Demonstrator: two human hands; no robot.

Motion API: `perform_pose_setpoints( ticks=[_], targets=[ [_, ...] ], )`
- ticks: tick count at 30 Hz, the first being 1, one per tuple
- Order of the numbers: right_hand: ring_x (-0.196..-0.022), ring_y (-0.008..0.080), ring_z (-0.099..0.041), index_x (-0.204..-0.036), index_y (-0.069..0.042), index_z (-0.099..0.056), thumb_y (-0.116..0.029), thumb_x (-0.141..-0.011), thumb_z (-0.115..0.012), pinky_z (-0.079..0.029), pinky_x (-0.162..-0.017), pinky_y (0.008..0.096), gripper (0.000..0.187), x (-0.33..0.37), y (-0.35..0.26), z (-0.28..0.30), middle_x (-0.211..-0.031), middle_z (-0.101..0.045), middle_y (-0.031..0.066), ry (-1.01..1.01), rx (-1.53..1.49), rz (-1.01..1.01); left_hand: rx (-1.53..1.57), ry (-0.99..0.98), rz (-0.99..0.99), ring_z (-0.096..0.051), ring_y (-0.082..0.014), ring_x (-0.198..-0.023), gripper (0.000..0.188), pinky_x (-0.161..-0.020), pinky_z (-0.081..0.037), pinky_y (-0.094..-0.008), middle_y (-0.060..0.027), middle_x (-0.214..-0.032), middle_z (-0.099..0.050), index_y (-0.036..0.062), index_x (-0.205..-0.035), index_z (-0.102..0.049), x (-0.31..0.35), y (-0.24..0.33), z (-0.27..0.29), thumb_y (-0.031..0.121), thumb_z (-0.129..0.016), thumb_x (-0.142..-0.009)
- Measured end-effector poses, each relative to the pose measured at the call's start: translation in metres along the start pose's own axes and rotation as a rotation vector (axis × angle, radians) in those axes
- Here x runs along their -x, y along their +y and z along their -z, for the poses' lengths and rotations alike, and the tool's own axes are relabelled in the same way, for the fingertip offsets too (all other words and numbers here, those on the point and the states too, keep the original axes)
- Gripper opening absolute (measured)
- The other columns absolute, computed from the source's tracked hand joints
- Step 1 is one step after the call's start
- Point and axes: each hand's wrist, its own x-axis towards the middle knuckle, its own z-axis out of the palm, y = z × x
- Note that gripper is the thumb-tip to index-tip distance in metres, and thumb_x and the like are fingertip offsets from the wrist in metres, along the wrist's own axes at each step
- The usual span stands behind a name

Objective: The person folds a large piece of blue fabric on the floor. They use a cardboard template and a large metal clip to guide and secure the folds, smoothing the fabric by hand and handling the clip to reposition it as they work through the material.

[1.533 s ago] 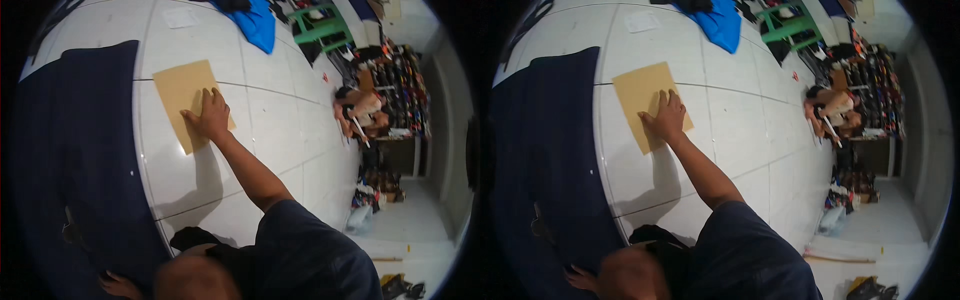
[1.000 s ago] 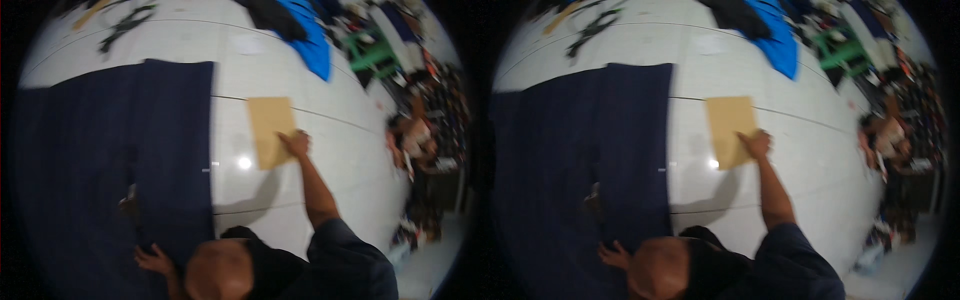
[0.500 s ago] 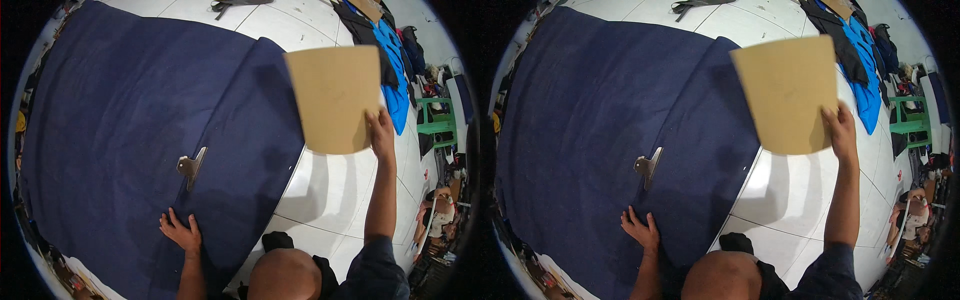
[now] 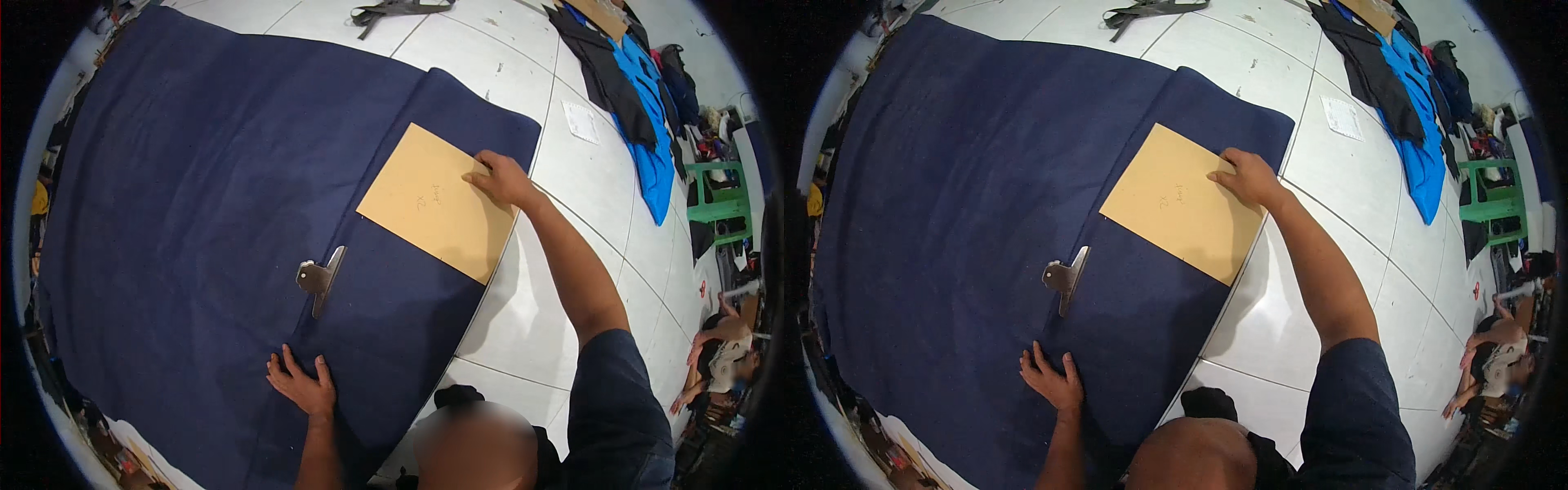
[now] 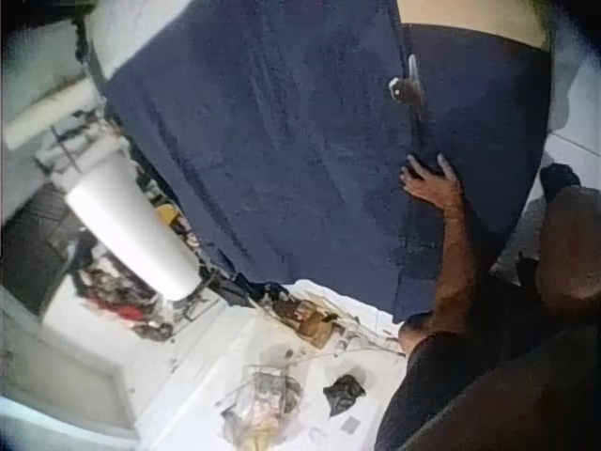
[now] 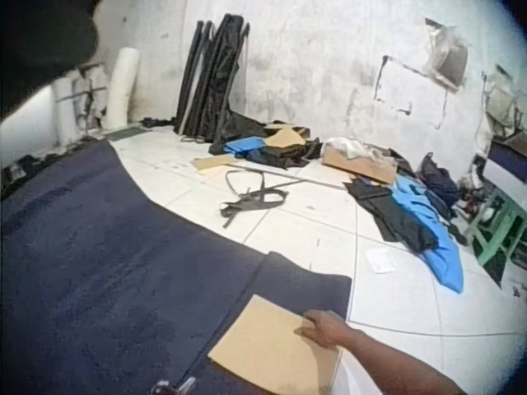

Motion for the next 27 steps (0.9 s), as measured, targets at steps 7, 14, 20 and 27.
perform_pose_setpoints(
  ticks=[7, 14, 20, 27],
  targets=[
    [-0.098, 0.0322, -0.061, -0.111, -0.012, -0.059, -0.046, -0.083, -0.065, -0.049, -0.081, 0.0419, 0.045, -0.013, 0.007, 0.001, -0.104, -0.065, 0.0116, 0.037, 0.245, 0.257, 0.019, 0.03, 0.001, -0.022, -0.042, -0.137, 0.069, -0.112, -0.013, -0.0586, -0.0264, -0.144, -0.029, 0.0057, -0.142, -0.039, 0.0, -0.002, -0.002, 0.049, -0.052, -0.09],
    [-0.1, 0.0313, -0.06, -0.11, -0.013, -0.058, -0.048, -0.086, -0.061, -0.048, -0.082, 0.0436, 0.043, -0.01, 0.007, 0.001, -0.1, -0.063, 0.0111, 0.072, 0.227, 0.268, -0.019, 0.021, 0.011, -0.022, -0.0421, -0.137, 0.07, -0.112, -0.013, -0.0587, -0.0258, -0.145, -0.028, 0.0064, -0.143, -0.036, -0.001, -0.001, 0.0, 0.049, -0.052, -0.091],
    [-0.101, 0.0313, -0.057, -0.111, -0.009, -0.058, -0.047, -0.087, -0.06, -0.046, -0.085, 0.043, 0.045, 0.001, 0.014, -0.003, -0.102, -0.061, 0.0127, 0.144, 0.232, 0.28, -0.026, 0.021, -0.045, -0.023, -0.0433, -0.135, 0.066, -0.111, -0.013, -0.0575, -0.0266, -0.144, -0.027, 0.0049, -0.143, -0.035, 0.001, 0.0, 0.0, 0.042, -0.054, -0.091],
    [-0.102, 0.0294, -0.057, -0.112, -0.007, -0.058, -0.044, -0.087, -0.061, -0.046, -0.087, 0.0413, 0.044, -0.001, 0.006, -0.004, -0.104, -0.06, 0.013, 0.124, 0.192, 0.248, -0.013, 0.053, -0.013, -0.022, -0.0436, -0.135, 0.066, -0.111, -0.012, -0.0587, -0.0249, -0.143, -0.03, 0.0063, -0.142, -0.037, 0.003, 0.001, 0.0, 0.044, -0.054, -0.09]
  ],
)
